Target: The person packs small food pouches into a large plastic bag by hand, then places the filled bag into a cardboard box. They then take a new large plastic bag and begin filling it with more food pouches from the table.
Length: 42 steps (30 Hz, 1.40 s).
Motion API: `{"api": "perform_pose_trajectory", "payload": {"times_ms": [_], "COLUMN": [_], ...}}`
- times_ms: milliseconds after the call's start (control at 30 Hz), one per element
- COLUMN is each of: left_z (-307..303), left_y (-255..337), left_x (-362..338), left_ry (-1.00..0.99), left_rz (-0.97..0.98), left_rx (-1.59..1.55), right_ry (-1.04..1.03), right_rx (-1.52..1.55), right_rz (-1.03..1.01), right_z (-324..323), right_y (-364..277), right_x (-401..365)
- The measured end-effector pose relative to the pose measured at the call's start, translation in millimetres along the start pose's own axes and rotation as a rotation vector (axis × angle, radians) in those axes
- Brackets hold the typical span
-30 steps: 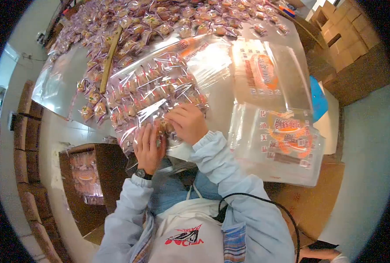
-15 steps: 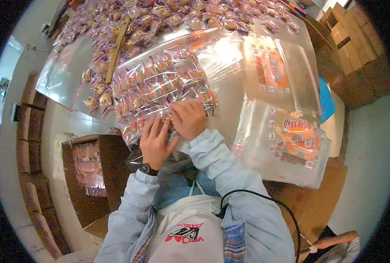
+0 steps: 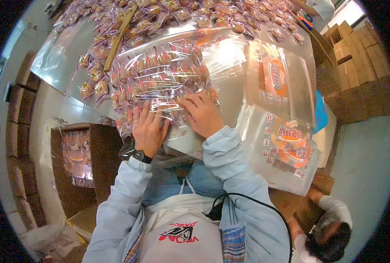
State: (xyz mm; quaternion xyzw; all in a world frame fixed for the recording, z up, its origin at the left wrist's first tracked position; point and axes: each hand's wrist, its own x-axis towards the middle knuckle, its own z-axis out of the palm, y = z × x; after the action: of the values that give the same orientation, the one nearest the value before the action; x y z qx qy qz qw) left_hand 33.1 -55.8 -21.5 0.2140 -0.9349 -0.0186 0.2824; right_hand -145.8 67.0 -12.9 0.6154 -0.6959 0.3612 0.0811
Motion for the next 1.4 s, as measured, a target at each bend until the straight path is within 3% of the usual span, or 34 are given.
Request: {"api": "perform_pose_trajectory", "payload": {"times_ms": [200,400,500,600,633,733,767,867,1000,1400], "left_z": [25.0,40.8,24.8,23.8,20.4,19.7,18.3,33.1,30.1,64.6], "left_y": [-6.2,-15.5,-7.5,-10.5,-13.4,-3.1,7.4,20.5,46.7,50.9], "left_x": [-1.6,-1.3,13.0,9.6,7.2,3.1,3.3,-1.7,16.7,26.6], "left_ry": [0.150,0.190,0.190,0.144,0.080,0.088,0.020,0.063,0.073,0.196], "left_rz": [-0.062,-0.099,-0.100,-0.074,-0.068,0.041,0.069,0.092,-0.070,-0.148], "left_rx": [-0.046,-0.115,-0.128,-0.074,-0.103,-0.026,0.025,0.051,0.030,0.072], "right_ry": [0.063,0.012,0.014,0.133,0.146,0.174,0.167,0.167,0.255,0.364], "right_rx": [-0.058,-0.105,0.030,-0.172,-0.165,-0.155,-0.135,-0.052,0.113,0.242], "right_rz": [0.010,0.243,0.172,0.076,0.180,0.226,0.205,0.145,0.195,0.172], "right_z": [22.7,33.5,18.7,5.0,3.5,-6.1,-7.0,-7.6,-3.2,3.0], "right_y": [4.7,6.7,8.8,8.3,8.3,8.7,10.9,21.3,32.9,30.3], "right_x": [3.6,9.9,11.7,-2.4,-9.3,-19.3,-20.9,-24.1,-26.1,-29.5]}}
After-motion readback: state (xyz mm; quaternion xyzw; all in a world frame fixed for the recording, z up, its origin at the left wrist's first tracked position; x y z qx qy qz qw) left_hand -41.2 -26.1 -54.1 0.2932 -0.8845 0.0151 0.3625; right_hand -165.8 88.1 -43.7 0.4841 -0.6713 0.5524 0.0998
